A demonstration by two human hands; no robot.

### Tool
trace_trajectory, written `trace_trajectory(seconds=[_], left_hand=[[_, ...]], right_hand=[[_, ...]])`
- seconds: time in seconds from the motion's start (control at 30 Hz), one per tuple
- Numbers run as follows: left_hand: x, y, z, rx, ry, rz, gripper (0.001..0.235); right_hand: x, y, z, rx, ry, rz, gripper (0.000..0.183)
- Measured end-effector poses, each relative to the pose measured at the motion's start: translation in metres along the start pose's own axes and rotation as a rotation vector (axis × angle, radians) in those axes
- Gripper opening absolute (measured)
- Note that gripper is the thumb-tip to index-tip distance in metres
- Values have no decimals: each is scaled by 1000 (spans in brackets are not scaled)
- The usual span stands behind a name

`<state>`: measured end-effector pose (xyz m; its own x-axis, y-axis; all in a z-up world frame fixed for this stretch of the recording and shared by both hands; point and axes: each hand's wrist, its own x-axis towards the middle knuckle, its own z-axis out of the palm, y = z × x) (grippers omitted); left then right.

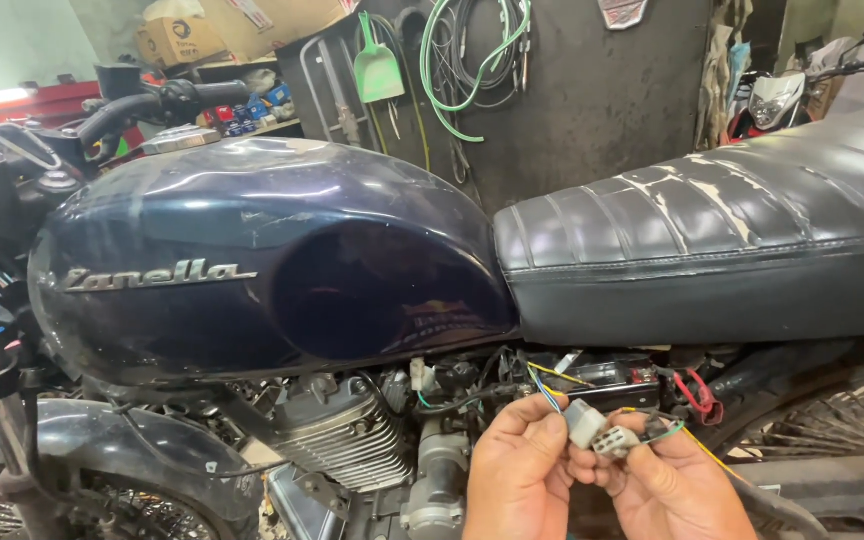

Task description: The person works on the motorcycle's electrical system near the seat and fuel tank. They use pliers to strip and cut wires, then use a multimeter to test connections. The person twists wires together and secures them with electrical tape.

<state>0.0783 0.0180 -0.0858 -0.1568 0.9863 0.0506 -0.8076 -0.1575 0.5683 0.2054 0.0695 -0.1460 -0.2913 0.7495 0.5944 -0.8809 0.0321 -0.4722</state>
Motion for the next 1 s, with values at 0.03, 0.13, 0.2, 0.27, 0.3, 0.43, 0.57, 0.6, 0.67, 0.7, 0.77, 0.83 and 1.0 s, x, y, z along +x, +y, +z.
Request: trace_trajectory(seconds=[0.03,0.13,0.2,0.27,0.3,0.43,0.57,0.6,0.67,0.7,0.77,0.83,1.0], left_hand=[[-1,-1,1,25,28,45,20],[2,-3,-3,63,30,122,20],[2,1,-2,128,61,119,19],[2,4,-1,194,92,116,18],[1,5,0,238,124,120,18],[-3,9,7,304,137,124,16],[-5,15,8,319,125,123,21],[-6,16,9,332,124,117,20],[-7,16,10,343,122,110,20],[-7,16,8,327,113,110,21],[-8,15,9,313,104,110,21],[-10,17,12,288,103,91,26],[-7,18,2,189,-13,20,30]], right_hand=[[-1,3,-5,-41,41,-39,29],[-2,8,2,-161,183,-130,26],[-4,11,-3,-261,352,-87,25],[-5,14,-5,-356,520,-38,24],[-6,15,-6,-350,519,-38,25],[-5,13,-4,-319,424,-70,24],[-1,8,3,-329,434,-25,20],[-1,8,5,-329,414,-37,21],[-1,7,7,-331,395,-51,21],[-2,8,8,-318,353,-70,22],[-3,7,8,-305,312,-89,23],[-6,7,5,-252,267,-82,24],[-7,-12,17,-182,326,62,28]])
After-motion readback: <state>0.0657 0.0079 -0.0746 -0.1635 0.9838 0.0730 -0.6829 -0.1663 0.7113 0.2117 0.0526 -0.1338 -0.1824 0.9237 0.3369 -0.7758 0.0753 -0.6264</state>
